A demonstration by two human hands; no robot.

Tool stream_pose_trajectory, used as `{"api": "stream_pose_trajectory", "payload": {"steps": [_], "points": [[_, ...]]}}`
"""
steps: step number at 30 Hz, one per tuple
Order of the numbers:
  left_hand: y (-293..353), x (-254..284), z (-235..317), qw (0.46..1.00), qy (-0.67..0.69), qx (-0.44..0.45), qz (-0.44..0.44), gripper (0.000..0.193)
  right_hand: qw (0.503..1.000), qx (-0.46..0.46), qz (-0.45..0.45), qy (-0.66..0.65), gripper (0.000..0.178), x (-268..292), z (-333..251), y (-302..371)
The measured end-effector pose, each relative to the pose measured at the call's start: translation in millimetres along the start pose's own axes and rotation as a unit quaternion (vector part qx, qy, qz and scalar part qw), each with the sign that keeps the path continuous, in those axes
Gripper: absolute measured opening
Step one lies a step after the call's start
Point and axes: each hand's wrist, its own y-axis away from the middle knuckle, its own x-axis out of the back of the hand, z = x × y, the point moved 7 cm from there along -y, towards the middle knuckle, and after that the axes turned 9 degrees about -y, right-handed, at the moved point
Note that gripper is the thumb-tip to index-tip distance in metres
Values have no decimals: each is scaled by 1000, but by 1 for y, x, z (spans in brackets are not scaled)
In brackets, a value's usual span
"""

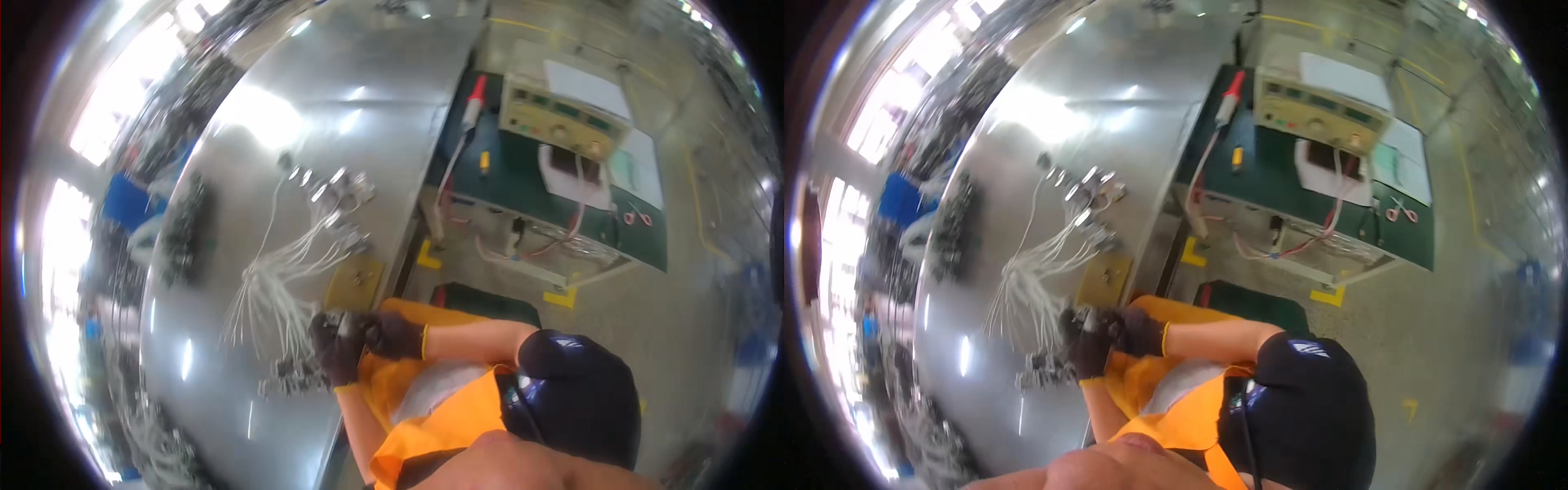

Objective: Manual assembly and wiring of electronic components at an industrial workstation.

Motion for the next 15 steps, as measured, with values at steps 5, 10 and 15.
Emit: {"api": "stream_pose_trajectory", "payload": {"steps": [5,10,15], "points": [[19,-2,55,983,183,10,-5,58,986,-5,-168,-13,23,12,-3,-11],[4,2,31,983,180,27,38,56,840,388,-155,346,25,-17,-78,-33],[-11,-12,29,987,-100,-129,-1,44,961,238,-67,126,25,6,-100,-42]]}}
